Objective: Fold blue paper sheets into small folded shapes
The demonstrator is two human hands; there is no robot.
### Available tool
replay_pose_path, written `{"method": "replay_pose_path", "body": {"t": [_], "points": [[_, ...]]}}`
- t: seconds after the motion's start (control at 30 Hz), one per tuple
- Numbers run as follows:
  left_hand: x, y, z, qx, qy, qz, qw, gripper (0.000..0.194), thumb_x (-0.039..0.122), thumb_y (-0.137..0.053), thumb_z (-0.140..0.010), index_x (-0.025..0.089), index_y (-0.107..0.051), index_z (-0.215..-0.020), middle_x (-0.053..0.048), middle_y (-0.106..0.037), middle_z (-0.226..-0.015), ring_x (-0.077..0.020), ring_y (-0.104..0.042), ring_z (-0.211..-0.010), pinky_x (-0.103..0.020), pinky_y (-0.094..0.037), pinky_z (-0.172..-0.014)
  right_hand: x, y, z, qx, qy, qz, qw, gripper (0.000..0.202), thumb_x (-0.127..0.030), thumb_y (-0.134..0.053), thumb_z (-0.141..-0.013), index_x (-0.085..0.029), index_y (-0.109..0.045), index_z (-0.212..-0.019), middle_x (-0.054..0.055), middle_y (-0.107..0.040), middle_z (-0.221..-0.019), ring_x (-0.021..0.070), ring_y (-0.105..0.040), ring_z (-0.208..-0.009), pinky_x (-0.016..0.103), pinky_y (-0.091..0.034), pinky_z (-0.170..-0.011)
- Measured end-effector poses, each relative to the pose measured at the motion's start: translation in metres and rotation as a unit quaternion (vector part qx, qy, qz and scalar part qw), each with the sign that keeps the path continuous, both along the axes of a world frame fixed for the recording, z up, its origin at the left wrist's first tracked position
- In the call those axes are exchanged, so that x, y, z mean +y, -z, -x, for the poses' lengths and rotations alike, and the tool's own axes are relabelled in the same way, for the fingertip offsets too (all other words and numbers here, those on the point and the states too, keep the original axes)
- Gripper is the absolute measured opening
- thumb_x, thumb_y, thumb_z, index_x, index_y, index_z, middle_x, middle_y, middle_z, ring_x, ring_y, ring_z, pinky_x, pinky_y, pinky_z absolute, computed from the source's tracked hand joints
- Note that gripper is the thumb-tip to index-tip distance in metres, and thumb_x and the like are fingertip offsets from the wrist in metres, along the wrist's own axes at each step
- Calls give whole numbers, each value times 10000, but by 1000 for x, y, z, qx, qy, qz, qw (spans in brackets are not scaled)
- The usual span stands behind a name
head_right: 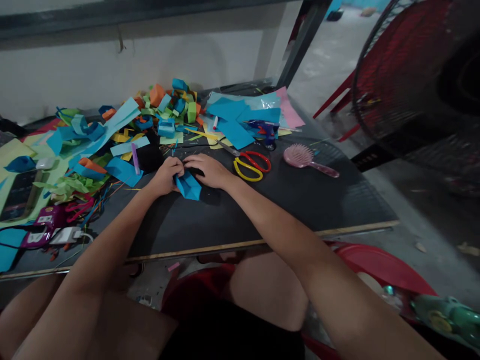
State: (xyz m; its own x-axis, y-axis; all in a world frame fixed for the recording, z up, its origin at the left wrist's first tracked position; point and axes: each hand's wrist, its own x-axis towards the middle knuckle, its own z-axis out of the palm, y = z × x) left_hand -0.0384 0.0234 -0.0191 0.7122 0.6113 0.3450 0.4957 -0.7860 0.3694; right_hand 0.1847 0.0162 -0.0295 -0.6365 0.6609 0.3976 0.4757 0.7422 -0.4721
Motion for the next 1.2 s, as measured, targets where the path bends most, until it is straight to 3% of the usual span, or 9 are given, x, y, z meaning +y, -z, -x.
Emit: {"method": "replay_pose_path", "body": {"t": [0.23, 0.4, 0.6, 0.73, 0.87, 1.07, 1.2], "points": [[-5, -5, 12, -13, 8, 23, 1000, 251, 320, -682, -697, 226, -450, -676, -64, -562, -860, -233, -527, -875, -387, -477, -818, -10, -10, 2, -36, -49, -44, 997, 408, -100, -457, -856, -172, -737, -1143, 147, -700, -1246, 291, -618, -1136, 489, -495, -981], [-3, -9, 19, -7, 3, 58, 998, 112, 170, -627, -608, 199, -572, -701, -45, -586, -888, -202, -570, -840, -340, -496, -786, -20, -22, 0, -47, -66, 21, 996, 409, -226, -354, -996, -181, -721, -1171, 120, -745, -1068, 238, -651, -988, 410, -508, -886], [-2, -13, 23, -2, 5, 95, 995, 187, 99, -566, -553, 188, -566, -717, -33, -584, -937, -179, -598, -831, -300, -500, -748, -23, -21, 9, -150, -51, 18, 987, 379, -294, -544, -951, -189, -671, -1292, 147, -715, -1156, 283, -649, -1047, 410, -510, -858], [1, -7, 20, -37, -27, 86, 995, 117, 137, -577, -626, 194, -548, -724, -45, -570, -974, -181, -581, -860, -325, -514, -805, -20, -20, 11, -174, -57, 18, 983, 358, -314, -590, -947, -205, -678, -1277, 138, -697, -1177, 289, -637, -1077, 407, -521, -853], [5, -1, 14, -79, -79, 108, 988, 76, 147, -539, -698, 210, -515, -733, -36, -556, -948, -171, -546, -855, -321, -518, -818, -18, -20, 11, -157, -81, -35, 984, 331, -318, -642, -919, -198, -690, -1224, 152, -641, -1271, 301, -579, -1138, 464, -488, -965], [2, -6, 6, -123, -141, 179, 966, 123, 171, -437, -825, 220, -425, -713, -27, -522, -837, -147, -527, -754, -304, -520, -732, -17, -21, 13, -164, -70, -52, 983, 352, -330, -683, -892, -228, -679, -1229, 175, -508, -1417, 356, -433, -1306, 533, -433, -1036], [-1, -9, 12, -60, -77, 86, 991, 151, 206, -595, -707, 222, -447, -736, -46, -540, -931, -179, -532, -865, -330, -503, -806, -19, -23, 11, -133, -61, -82, 986, 227, -294, -697, -877, -210, -713, -1087, 171, -537, -1385, 354, -427, -1311, 514, -414, -1037]]}}
